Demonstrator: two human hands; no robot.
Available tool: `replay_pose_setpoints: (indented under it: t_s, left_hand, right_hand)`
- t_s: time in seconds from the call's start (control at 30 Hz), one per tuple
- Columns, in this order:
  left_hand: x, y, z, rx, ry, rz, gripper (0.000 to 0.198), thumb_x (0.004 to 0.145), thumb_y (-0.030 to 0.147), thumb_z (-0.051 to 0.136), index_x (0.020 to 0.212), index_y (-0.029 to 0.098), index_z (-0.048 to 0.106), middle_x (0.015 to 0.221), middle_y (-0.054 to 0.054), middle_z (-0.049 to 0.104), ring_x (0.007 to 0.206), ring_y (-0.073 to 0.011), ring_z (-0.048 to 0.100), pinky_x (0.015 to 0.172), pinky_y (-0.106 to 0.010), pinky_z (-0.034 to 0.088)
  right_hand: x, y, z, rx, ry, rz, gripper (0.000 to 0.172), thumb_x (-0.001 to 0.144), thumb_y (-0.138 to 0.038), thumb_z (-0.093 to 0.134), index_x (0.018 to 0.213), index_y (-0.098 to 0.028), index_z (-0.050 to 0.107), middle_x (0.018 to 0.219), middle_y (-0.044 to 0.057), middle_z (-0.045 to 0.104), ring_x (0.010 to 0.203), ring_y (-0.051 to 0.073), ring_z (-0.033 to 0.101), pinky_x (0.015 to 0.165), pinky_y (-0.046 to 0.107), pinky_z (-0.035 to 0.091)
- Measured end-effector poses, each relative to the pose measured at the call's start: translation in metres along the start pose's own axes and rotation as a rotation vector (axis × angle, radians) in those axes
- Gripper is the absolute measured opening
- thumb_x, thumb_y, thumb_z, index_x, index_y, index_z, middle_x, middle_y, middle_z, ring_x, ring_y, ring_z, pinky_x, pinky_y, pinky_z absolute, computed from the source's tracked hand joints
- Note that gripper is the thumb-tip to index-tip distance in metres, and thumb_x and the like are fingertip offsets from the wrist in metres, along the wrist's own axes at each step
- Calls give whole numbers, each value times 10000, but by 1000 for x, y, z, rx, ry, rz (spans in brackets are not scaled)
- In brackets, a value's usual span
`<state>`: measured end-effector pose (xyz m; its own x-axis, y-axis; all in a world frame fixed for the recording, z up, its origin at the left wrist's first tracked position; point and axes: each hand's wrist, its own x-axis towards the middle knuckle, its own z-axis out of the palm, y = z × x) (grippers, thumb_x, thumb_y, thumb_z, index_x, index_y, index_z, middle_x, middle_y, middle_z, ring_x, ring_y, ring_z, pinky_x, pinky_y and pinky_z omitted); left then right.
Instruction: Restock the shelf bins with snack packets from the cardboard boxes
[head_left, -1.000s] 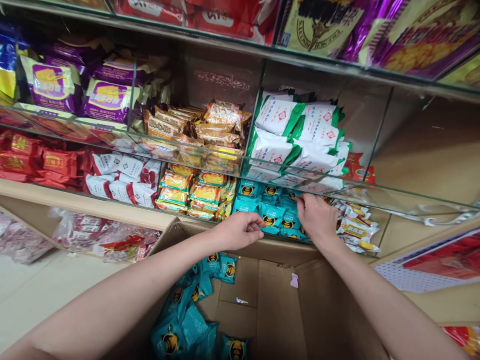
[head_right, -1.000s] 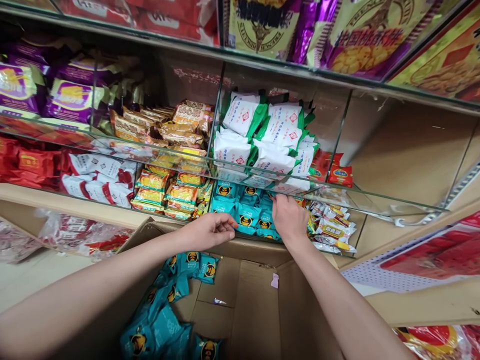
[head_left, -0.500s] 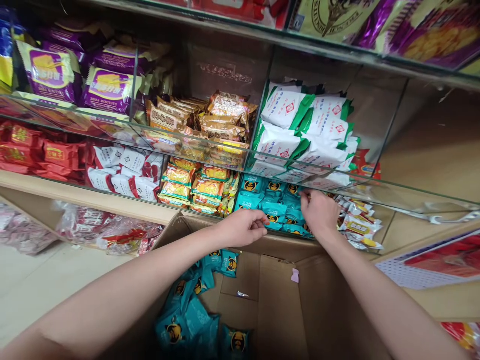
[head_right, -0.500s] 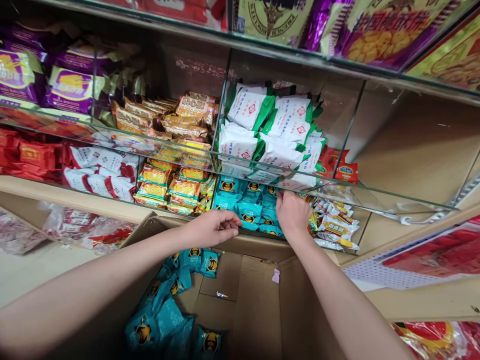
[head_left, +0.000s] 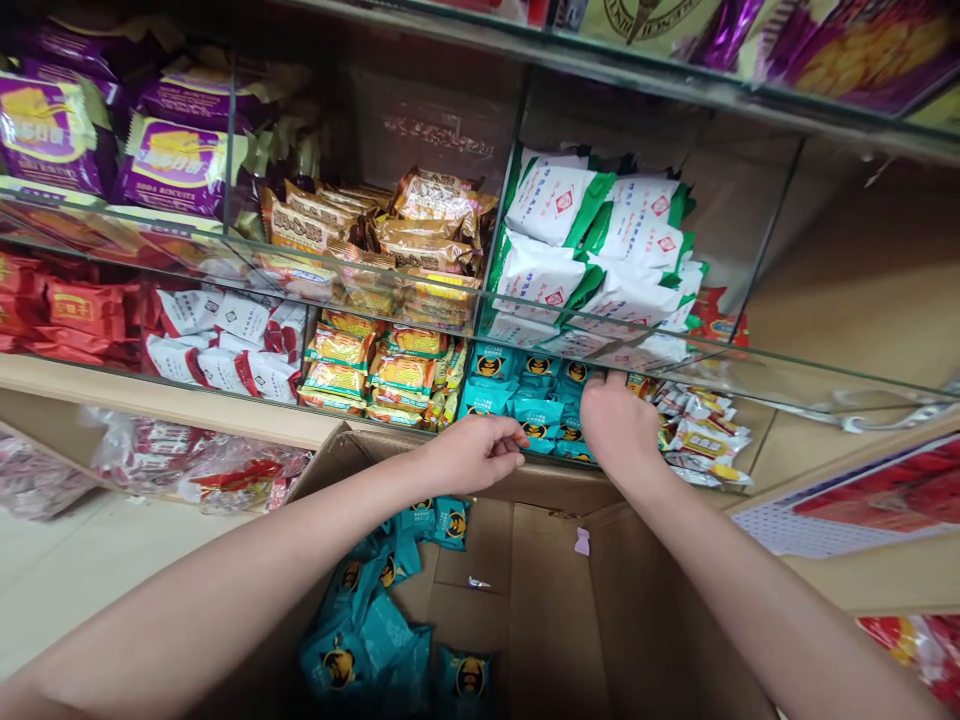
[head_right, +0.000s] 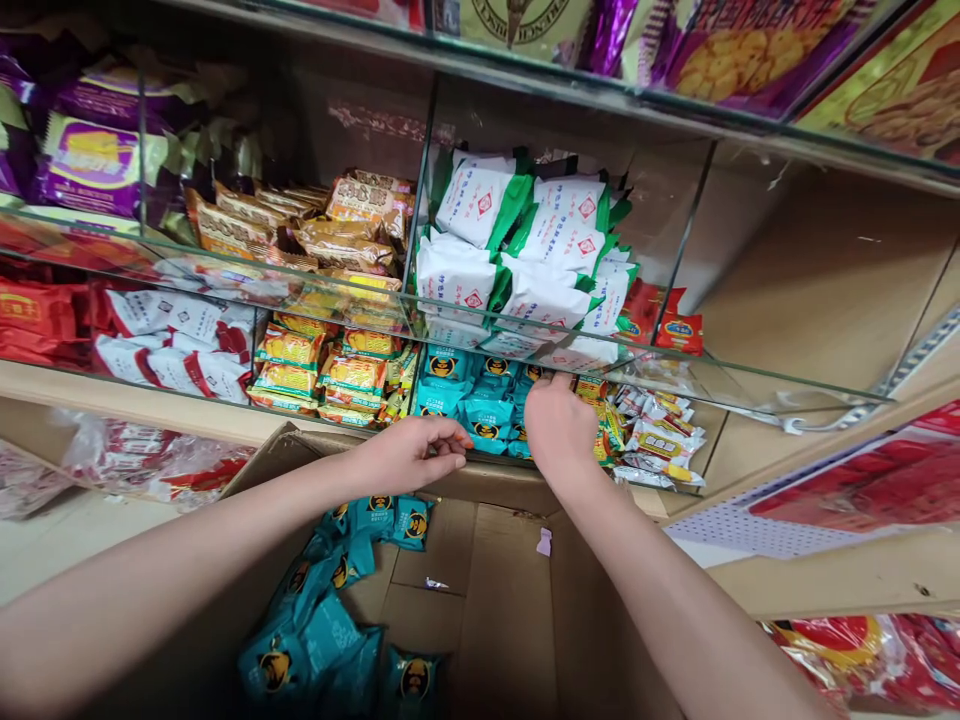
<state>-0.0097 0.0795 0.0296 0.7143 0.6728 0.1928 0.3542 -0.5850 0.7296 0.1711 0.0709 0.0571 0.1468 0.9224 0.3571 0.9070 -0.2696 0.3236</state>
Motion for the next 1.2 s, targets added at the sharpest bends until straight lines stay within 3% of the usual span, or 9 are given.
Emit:
replay_pose_setpoints:
  t_s: [0.2, 0.37, 0.77, 0.87, 1.0, 1.2]
  left_hand:
    - [0, 4, -1, 73, -25, -34, 186, 757, 202, 501, 907, 136, 589, 694, 1, 587, 624, -94, 534, 590, -192, 415]
    - [0, 3, 1, 76, -23, -7, 179, 758, 197, 502, 905, 141, 588, 683, 9, 585, 613, -87, 530, 591, -186, 417]
    - [0, 1, 0, 146, -8, 7, 192, 757, 207, 509, 923, 147, 584, 740, -6, 582, 616, -93, 534, 578, -199, 428]
    - [-1, -2, 1, 196, 13, 26, 241, 760, 230, 509, 982, 158, 569, 851, -33, 573, 647, -104, 543, 629, -230, 452]
    - [-1, -6, 2, 216, 50, 63, 344, 773, 233, 496, 1105, 144, 510, 1067, -91, 520, 729, -115, 559, 748, -265, 469]
    - [-1, -7, 4, 241, 59, 46, 390, 797, 236, 463, 1174, 142, 478, 1215, -120, 452, 770, -121, 571, 800, -285, 471]
  right_hand:
    - [16, -2, -4, 147, -245, -17, 306, 776, -61, 355, 952, -108, 600, 880, 176, 637, 837, 257, 626, 665, 315, 474]
    - [24, -4, -2, 170, -191, -3, 312, 778, -75, 336, 910, -126, 615, 853, 180, 657, 811, 286, 631, 641, 365, 475]
    - [31, 6, 0, 119, -244, -109, 333, 769, -72, 342, 929, -120, 630, 885, 172, 657, 852, 291, 620, 658, 360, 476]
    - [14, 9, -3, 97, -157, -126, 312, 776, -79, 345, 950, -116, 601, 878, 157, 648, 784, 279, 630, 607, 346, 470]
    - [-15, 10, -5, 178, -12, -187, 307, 855, -212, 313, 1052, -163, 544, 1052, 118, 590, 754, 230, 623, 561, 312, 454]
    - [-20, 10, 7, 369, 10, -305, 317, 879, -258, 317, 1098, -187, 534, 1091, 72, 576, 884, 188, 578, 644, 258, 446]
